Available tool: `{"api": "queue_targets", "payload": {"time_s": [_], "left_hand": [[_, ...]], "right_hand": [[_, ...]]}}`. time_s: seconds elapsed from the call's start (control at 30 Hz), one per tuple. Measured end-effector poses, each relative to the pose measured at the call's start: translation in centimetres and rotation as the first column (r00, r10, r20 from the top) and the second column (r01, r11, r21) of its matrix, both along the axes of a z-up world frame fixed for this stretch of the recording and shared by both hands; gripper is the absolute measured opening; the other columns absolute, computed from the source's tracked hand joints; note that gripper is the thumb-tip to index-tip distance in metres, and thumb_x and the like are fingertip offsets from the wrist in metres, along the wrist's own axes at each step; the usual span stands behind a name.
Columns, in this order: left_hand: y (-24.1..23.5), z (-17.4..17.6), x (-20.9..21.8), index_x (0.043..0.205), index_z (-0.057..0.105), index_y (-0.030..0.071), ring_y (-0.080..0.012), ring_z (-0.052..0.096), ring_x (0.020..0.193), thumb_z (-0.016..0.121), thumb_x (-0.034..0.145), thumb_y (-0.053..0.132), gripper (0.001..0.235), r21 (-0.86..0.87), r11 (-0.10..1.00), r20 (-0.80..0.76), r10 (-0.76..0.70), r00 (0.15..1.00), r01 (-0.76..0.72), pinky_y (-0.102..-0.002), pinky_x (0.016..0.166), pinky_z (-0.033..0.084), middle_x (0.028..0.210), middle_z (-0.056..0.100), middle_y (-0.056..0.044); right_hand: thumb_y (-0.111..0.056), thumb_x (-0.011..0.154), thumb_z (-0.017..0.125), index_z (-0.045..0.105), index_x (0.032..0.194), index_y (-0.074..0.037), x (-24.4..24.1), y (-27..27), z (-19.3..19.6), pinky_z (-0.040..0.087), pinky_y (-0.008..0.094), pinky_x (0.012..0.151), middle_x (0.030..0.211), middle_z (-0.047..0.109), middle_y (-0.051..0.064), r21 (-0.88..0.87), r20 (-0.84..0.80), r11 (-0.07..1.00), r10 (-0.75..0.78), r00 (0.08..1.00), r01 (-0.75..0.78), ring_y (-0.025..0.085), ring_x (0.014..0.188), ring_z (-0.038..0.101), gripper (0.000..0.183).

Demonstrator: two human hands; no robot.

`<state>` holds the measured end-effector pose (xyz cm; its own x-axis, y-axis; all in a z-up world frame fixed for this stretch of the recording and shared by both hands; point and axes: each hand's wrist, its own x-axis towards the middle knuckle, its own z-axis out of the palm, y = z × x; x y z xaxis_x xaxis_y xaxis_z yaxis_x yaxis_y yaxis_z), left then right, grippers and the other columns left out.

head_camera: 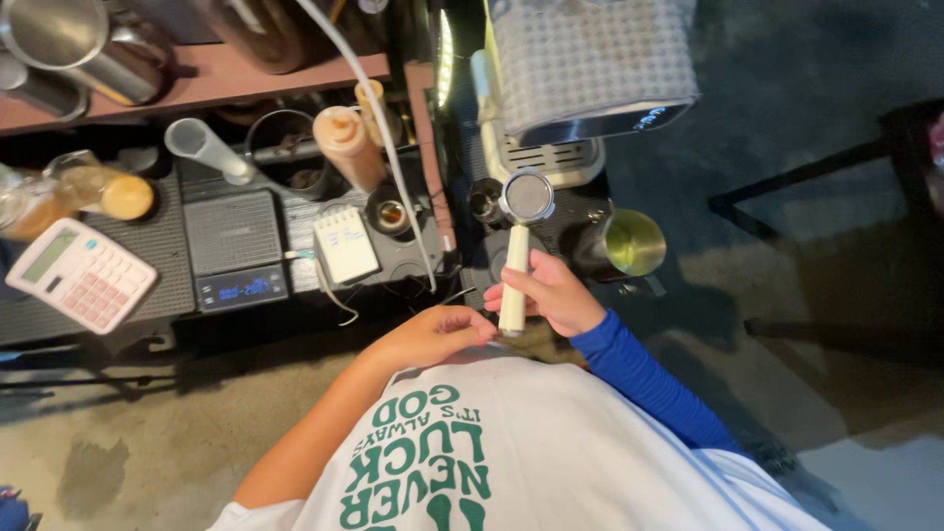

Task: The person handles several plastic bags containing ingredients, then uses a spoon to scoop coffee grounds into a portafilter. They wipe the portafilter with a cloth, place it on a scale, and add more grounds before closing a jar.

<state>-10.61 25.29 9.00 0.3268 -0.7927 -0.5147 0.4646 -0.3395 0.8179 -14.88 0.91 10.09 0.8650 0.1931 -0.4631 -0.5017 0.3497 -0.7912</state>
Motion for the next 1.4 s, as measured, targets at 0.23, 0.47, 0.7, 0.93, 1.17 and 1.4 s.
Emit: {"api": "queue_targets", "payload": {"time_s": [0.23,0.47,0.7,0.93,1.17,1.4], "left_hand": [[6.1,2.6,1.5,0.120,0.062,0.009,-0.0130,0.068,0.096,0.055,0.103,0.034,0.031,-0.202,0.933,-0.185,0.263,0.947,-0.299,-0.028,0.087,0.059,0.108,0.069,-0.003],[17.6,2.1,6.6,0.110,0.059,0.007,-0.0083,0.045,0.058,0.056,0.104,0.029,0.022,-0.131,0.820,-0.087,0.550,0.831,-0.557,-0.025,0.058,0.043,0.074,0.054,0.001],[24.4,-0.6,16.4,0.102,0.054,0.009,-0.0081,0.046,0.058,0.057,0.099,0.022,0.014,-0.054,0.900,-0.062,0.430,0.901,-0.433,-0.026,0.057,0.044,0.071,0.050,0.002],[26.0,-1.4,21.0,0.104,0.053,0.008,-0.0081,0.040,0.054,0.056,0.102,0.024,0.017,-0.132,0.946,-0.118,0.283,0.952,-0.297,-0.026,0.057,0.042,0.069,0.048,0.001],[25.6,-1.2,21.7,0.107,0.053,0.005,-0.0084,0.042,0.058,0.055,0.102,0.021,0.017,-0.121,0.944,-0.181,0.284,0.942,-0.308,-0.028,0.060,0.042,0.072,0.048,-0.001],[25.0,-0.5,20.9,0.107,0.053,0.005,-0.0089,0.041,0.057,0.053,0.102,0.020,0.016,-0.085,0.952,-0.122,0.283,0.951,-0.294,-0.029,0.059,0.043,0.071,0.049,-0.001]], "right_hand": [[-0.019,0.102,0.059,0.050,0.129,-0.002,5.6,11.2,2.3,0.058,0.030,0.068,0.116,0.073,0.017,-0.012,0.193,0.984,0.175,0.965,-0.176,0.018,0.088,0.072,0.033],[-0.025,0.111,0.057,0.053,0.131,0.004,11.5,22.9,0.8,0.057,0.029,0.078,0.108,0.074,0.016,-0.129,0.388,0.945,0.328,0.862,-0.302,0.015,0.090,0.070,0.035],[-0.024,0.092,0.069,0.069,0.109,-0.003,7.3,20.8,-4.7,0.060,0.032,0.078,0.095,0.079,0.012,-0.630,0.133,0.754,0.338,0.932,-0.184,0.019,0.087,0.076,0.027],[-0.015,0.086,0.064,0.075,0.090,-0.008,-2.1,10.6,-6.1,0.058,0.040,0.073,0.085,0.075,0.015,-0.957,0.008,0.288,-0.047,0.999,0.021,0.033,0.079,0.074,0.013],[-0.016,0.084,0.077,0.072,0.095,-0.004,-1.5,5.9,-8.0,0.058,0.040,0.070,0.082,0.074,0.014,-0.947,0.282,0.072,-0.277,0.919,0.312,0.029,0.074,0.073,0.017],[-0.007,0.089,0.068,0.072,0.096,-0.006,6.2,0.7,-7.6,0.045,0.049,0.092,0.099,0.071,0.016,-0.866,0.247,-0.431,0.072,0.966,0.253,0.037,0.103,0.064,0.009]]}}
